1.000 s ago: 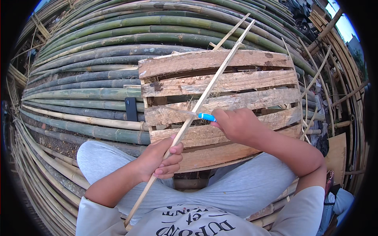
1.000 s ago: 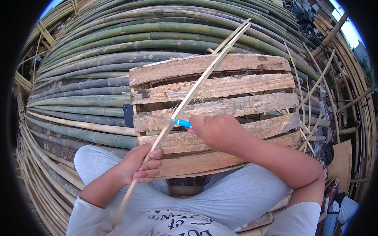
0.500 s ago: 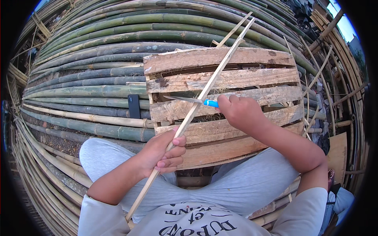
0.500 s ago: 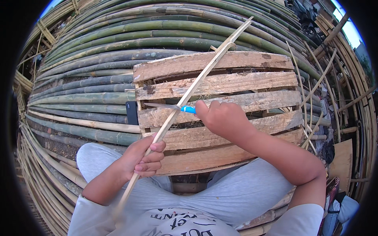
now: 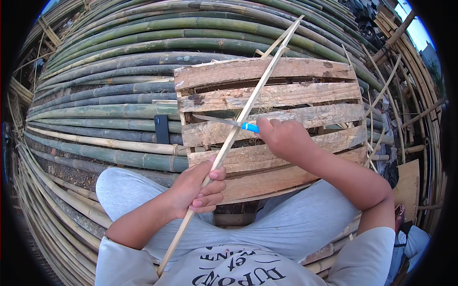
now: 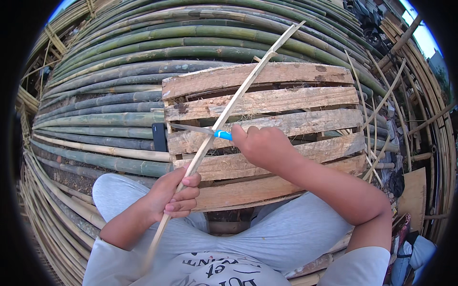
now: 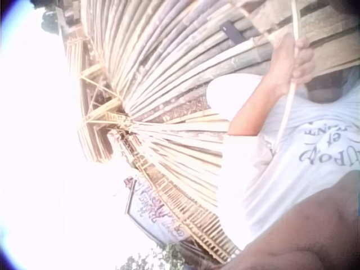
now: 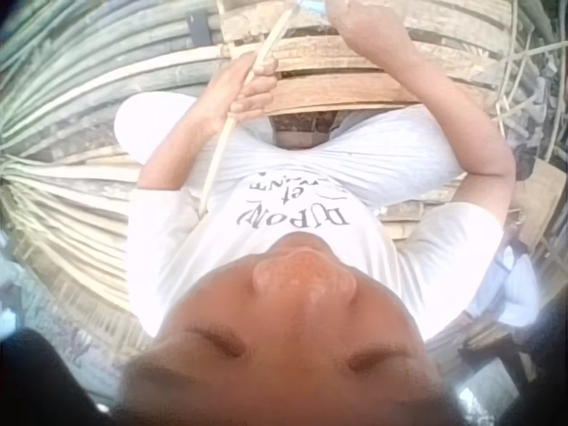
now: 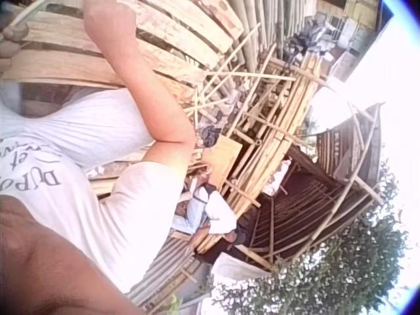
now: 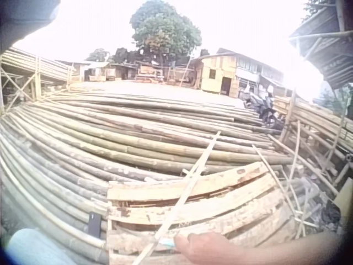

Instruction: Scraping a thin bamboo strip with a knife to smooth it.

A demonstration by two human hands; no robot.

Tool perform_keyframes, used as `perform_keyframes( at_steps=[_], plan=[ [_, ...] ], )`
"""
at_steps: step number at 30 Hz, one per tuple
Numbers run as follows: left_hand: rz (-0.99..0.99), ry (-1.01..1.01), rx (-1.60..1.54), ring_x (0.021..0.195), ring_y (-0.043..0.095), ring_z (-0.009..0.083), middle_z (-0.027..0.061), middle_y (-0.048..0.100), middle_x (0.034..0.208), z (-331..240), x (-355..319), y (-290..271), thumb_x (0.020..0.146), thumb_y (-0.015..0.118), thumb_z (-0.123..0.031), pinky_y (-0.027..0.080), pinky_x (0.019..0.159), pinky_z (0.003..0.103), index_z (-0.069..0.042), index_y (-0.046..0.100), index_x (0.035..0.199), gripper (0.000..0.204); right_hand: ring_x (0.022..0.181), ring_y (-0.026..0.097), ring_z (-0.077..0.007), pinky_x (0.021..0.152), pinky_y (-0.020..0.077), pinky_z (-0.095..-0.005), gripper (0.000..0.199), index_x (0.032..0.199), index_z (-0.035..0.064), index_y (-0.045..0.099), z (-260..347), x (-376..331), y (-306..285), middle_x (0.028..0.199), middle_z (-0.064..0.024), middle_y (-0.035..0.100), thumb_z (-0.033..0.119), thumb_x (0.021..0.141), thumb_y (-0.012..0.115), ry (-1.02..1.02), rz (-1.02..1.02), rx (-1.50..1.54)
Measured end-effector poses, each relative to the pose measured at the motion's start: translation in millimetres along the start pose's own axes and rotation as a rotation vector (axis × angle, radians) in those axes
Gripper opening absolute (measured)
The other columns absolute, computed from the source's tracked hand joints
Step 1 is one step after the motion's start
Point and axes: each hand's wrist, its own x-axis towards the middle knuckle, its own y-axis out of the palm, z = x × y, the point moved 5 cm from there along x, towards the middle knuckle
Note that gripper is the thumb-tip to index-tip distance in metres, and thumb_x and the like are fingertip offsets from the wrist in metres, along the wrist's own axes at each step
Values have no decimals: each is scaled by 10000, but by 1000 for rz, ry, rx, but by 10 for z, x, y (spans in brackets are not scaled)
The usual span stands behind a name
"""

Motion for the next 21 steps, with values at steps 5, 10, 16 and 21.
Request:
perform_keyframes(
  at_steps=[5,10,16,21],
  plan=[
    [-25,66,71,323,276,52,-55,284,467,-67,75,-86,1067,263,-437,214,288,191,-180,382,750,425,481,554,-302,456,449,-398,194,860,58,483,-113,13,25,605,-96,528,194,959,580,290,102,360],
    [-36,92,107,323,280,59,-48,290,466,-53,48,-113,1070,256,-429,221,285,197,-166,380,751,432,754,640,-336,602,497,-412,163,904,12,525,-454,-16,-204,834,-191,598,158,966,560,432,-133,435],
    [-50,80,123,322,285,63,-46,288,464,-56,50,-112,1070,254,-434,224,281,203,-165,377,747,438,1122,551,-424,918,444,-493,206,1008,-13,655,-970,-205,-8,1283,-295,514,162,900,641,427,-293,132],
    [-47,70,81,319,276,63,-47,283,464,-46,49,-106,1068,251,-445,217,279,205,-170,377,744,443,1243,484,-425,1022,387,-522,338,1150,43,686,-946,-267,183,1356,-295,476,219,861,693,499,-172,143]
  ],
)
